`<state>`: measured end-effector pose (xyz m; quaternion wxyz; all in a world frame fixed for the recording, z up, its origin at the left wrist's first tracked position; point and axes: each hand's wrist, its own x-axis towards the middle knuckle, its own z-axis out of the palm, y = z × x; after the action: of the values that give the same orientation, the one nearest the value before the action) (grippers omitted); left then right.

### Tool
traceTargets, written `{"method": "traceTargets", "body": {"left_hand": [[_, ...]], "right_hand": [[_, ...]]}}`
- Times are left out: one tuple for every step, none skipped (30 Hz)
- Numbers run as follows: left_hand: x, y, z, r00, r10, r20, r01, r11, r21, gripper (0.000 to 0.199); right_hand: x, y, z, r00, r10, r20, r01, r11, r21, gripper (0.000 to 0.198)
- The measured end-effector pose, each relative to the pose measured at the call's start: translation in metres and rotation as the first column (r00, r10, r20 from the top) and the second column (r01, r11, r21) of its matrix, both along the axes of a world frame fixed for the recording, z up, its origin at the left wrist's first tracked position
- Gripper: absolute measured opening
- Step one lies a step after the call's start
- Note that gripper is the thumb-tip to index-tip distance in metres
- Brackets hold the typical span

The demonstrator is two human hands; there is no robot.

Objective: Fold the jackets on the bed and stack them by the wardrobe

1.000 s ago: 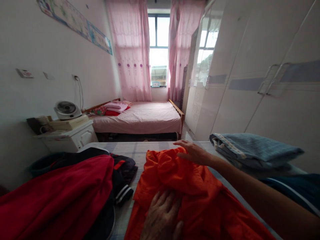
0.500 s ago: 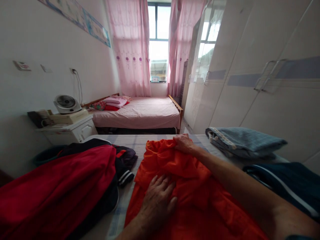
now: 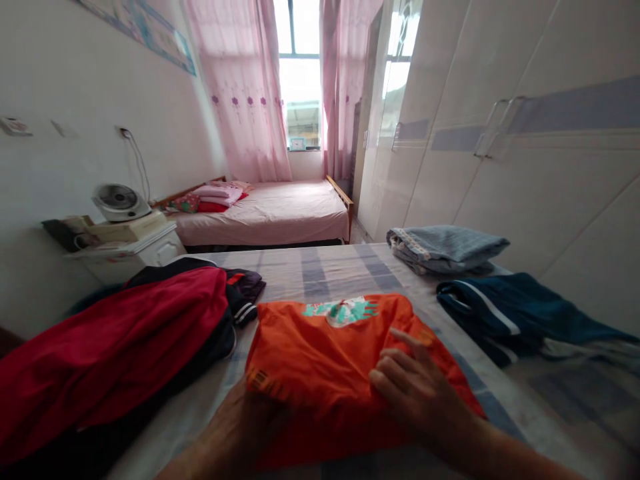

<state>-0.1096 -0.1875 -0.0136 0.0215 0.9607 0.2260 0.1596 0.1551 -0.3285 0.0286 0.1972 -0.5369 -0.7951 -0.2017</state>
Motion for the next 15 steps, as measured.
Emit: {"method": "traceTargets", "body": {"left_hand": [[-0.012,-0.006,0.000,1.000,-0.006,-0.022,0.005,0.999,-0.044,0.037],[-0.023,-0.011,0.001,0.999,-0.024,-0.043,0.020,0.996,-0.089,0.036],[-0.032,-0.015,0.004,0.998,-0.039,-0.057,0.032,0.991,-0.127,0.033],[-0.041,-0.018,0.008,0.997,-0.037,-0.065,0.027,0.988,-0.154,0.031],[-0.048,-0.019,0.014,0.998,-0.006,-0.066,-0.005,0.985,-0.170,0.030],[-0.052,-0.019,0.022,0.997,0.060,-0.047,-0.068,0.983,-0.171,0.029],[-0.055,-0.019,0.030,0.989,0.146,-0.005,-0.145,0.976,-0.161,0.027],[-0.054,-0.017,0.040,0.973,0.225,0.055,-0.214,0.965,-0.150,0.025],[-0.051,-0.014,0.050,0.951,0.285,0.119,-0.267,0.953,-0.144,0.023],[-0.044,-0.010,0.060,0.929,0.325,0.176,-0.303,0.942,-0.143,0.024],[-0.036,-0.004,0.069,0.909,0.355,0.219,-0.328,0.933,-0.150,0.027],[-0.026,0.003,0.077,0.894,0.381,0.234,-0.348,0.922,-0.170,0.030],[-0.015,0.012,0.083,0.885,0.409,0.224,-0.370,0.908,-0.195,0.034],[-0.004,0.022,0.087,0.878,0.434,0.201,-0.391,0.893,-0.223,0.038],[0.006,0.033,0.089,0.875,0.452,0.170,-0.406,0.879,-0.250,0.041]], "right_hand": [[-0.003,-0.010,-0.011,0.999,0.012,-0.039,-0.012,1.000,-0.020,0.019],[-0.005,-0.018,-0.019,0.997,0.019,-0.077,-0.022,0.999,-0.047,0.016],[-0.007,-0.024,-0.023,0.994,0.022,-0.111,-0.032,0.996,-0.086,0.010],[-0.008,-0.028,-0.022,0.990,0.024,-0.142,-0.043,0.990,-0.131,0.004],[-0.009,-0.031,-0.017,0.985,0.021,-0.170,-0.052,0.982,-0.181,0.006],[-0.009,-0.032,-0.008,0.980,0.012,-0.198,-0.056,0.974,-0.219,0.010],[-0.009,-0.031,0.002,0.974,-0.004,-0.228,-0.052,0.970,-0.238,0.012],[-0.007,-0.028,0.014,0.967,-0.028,-0.254,-0.033,0.971,-0.235,0.012],[-0.004,-0.022,0.025,0.959,-0.060,-0.275,-0.001,0.976,-0.217,0.011],[0.000,-0.015,0.036,0.951,-0.100,-0.292,0.044,0.981,-0.191,0.012],[0.006,-0.005,0.043,0.941,-0.152,-0.302,0.104,0.980,-0.168,0.014],[0.014,0.006,0.049,0.928,-0.216,-0.305,0.177,0.973,-0.149,0.018],[0.023,0.019,0.051,0.907,-0.295,-0.301,0.263,0.954,-0.142,0.021],[0.034,0.031,0.050,0.875,-0.386,-0.294,0.354,0.922,-0.158,0.024],[0.045,0.043,0.047,0.832,-0.478,-0.280,0.438,0.877,-0.195,0.027]]}}
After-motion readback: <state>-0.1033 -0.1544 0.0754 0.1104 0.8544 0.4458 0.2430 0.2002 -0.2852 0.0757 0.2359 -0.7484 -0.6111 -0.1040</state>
